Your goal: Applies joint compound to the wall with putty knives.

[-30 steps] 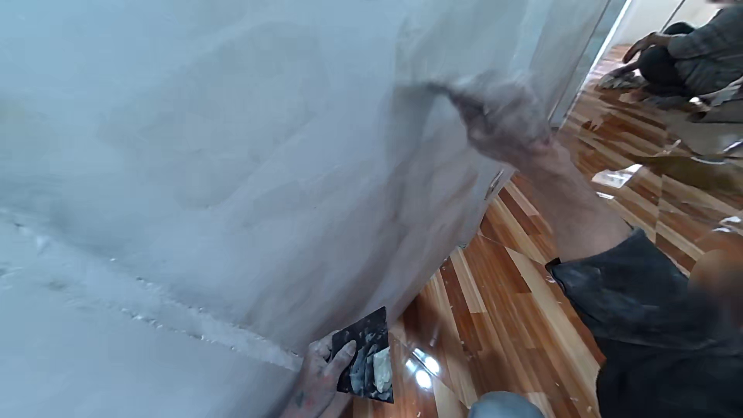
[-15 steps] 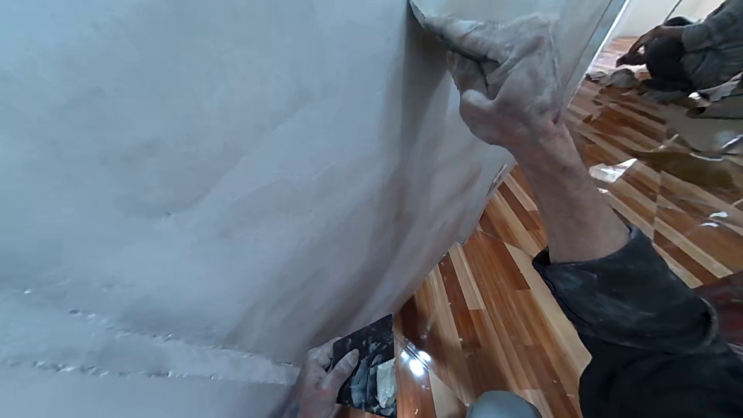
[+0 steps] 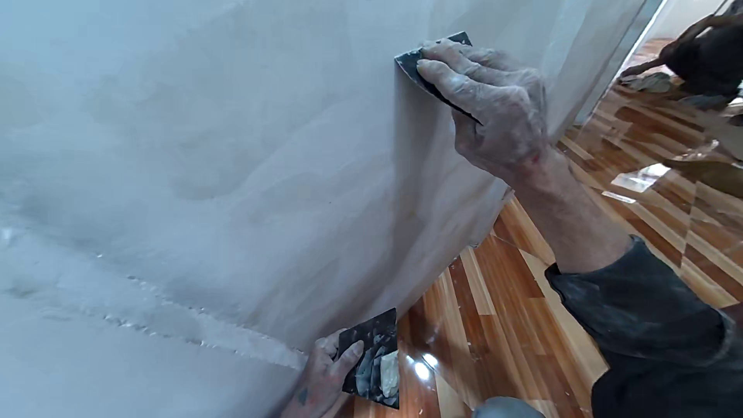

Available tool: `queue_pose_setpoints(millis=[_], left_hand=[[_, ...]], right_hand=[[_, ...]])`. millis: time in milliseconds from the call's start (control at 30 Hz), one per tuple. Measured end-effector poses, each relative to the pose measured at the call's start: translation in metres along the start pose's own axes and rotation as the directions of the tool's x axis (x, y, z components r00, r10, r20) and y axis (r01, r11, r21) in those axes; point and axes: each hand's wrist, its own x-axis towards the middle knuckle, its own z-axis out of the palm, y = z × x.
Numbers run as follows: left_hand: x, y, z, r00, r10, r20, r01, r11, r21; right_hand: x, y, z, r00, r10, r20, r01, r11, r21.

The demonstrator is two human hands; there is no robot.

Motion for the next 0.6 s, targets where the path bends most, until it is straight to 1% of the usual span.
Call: queue_pose_setpoints(millis=[67, 133, 200, 233, 267, 300, 333, 400, 433, 467, 500, 533, 567, 600], left_hand=[[0.0, 0.003, 0.001, 1.0, -0.003, 0.012, 0.003, 1.0, -0.008], [0.002, 0.003, 0.003, 1.0, 0.016, 0.025, -0.015, 1.0, -0.01], [0.003, 0.001, 0.003, 0.999, 0.028, 0.03, -0.028, 1.0, 0.003], [0.003, 0.0, 0.002, 0.999, 0.032, 0.024, -0.033, 0.999, 0.011], [0.003, -0.002, 0.001, 0.999, 0.034, 0.011, -0.034, 0.999, 0.017], [0.004, -0.004, 0.0, 0.999, 0.033, 0.0, -0.033, 0.999, 0.023], [0.004, -0.005, 0.0, 1.0, 0.029, -0.01, -0.029, 0.999, 0.027], [0.004, -0.003, 0.0, 1.0, 0.014, -0.011, -0.014, 0.999, 0.037], [0.004, -0.002, 0.0, 1.0, 0.01, -0.006, -0.01, 0.999, 0.042], [0.004, -0.001, 0.0, 1.0, 0.004, -0.001, -0.004, 0.999, 0.043], [0.004, 0.0, 0.0, 1.0, -0.001, 0.005, 0.001, 0.999, 0.041], [0.004, 0.0, 0.0, 1.0, -0.002, 0.009, 0.001, 0.999, 0.035], [0.003, -0.001, -0.001, 1.0, 0.003, 0.013, -0.004, 0.999, 0.033], [0.002, -0.001, -0.002, 1.0, 0.01, 0.015, -0.01, 1.0, 0.03]], right_hand=[[-0.011, -0.006, 0.0, 0.999, -0.01, 0.044, 0.011, 1.0, -0.012], [-0.023, -0.014, -0.007, 0.991, -0.032, 0.134, 0.033, 0.999, -0.01], [-0.031, -0.009, -0.014, 0.984, -0.078, 0.161, 0.078, 0.997, 0.01], [-0.034, -0.013, -0.024, 0.98, -0.056, 0.193, 0.055, 0.998, 0.01], [-0.035, -0.022, -0.039, 0.972, 0.007, 0.233, -0.009, 1.0, 0.004], [-0.03, -0.028, -0.049, 0.969, 0.083, 0.233, -0.086, 0.996, 0.005], [-0.019, -0.03, -0.055, 0.967, 0.152, 0.205, -0.157, 0.988, 0.008], [0.008, -0.029, -0.053, 0.974, 0.22, 0.057, -0.221, 0.975, 0.02], [0.019, -0.022, -0.042, 0.978, 0.2, -0.054, -0.199, 0.98, 0.02], [0.026, -0.021, -0.033, 0.979, 0.172, -0.107, -0.17, 0.985, 0.024], [0.027, -0.024, -0.027, 0.984, 0.139, -0.113, -0.137, 0.99, 0.024], [0.024, -0.03, -0.022, 0.99, 0.109, -0.086, -0.108, 0.994, 0.017], [0.016, -0.036, -0.019, 0.996, 0.085, -0.029, -0.084, 0.996, 0.011], [0.011, -0.036, -0.008, 0.998, 0.033, -0.046, -0.034, 0.999, -0.013]])
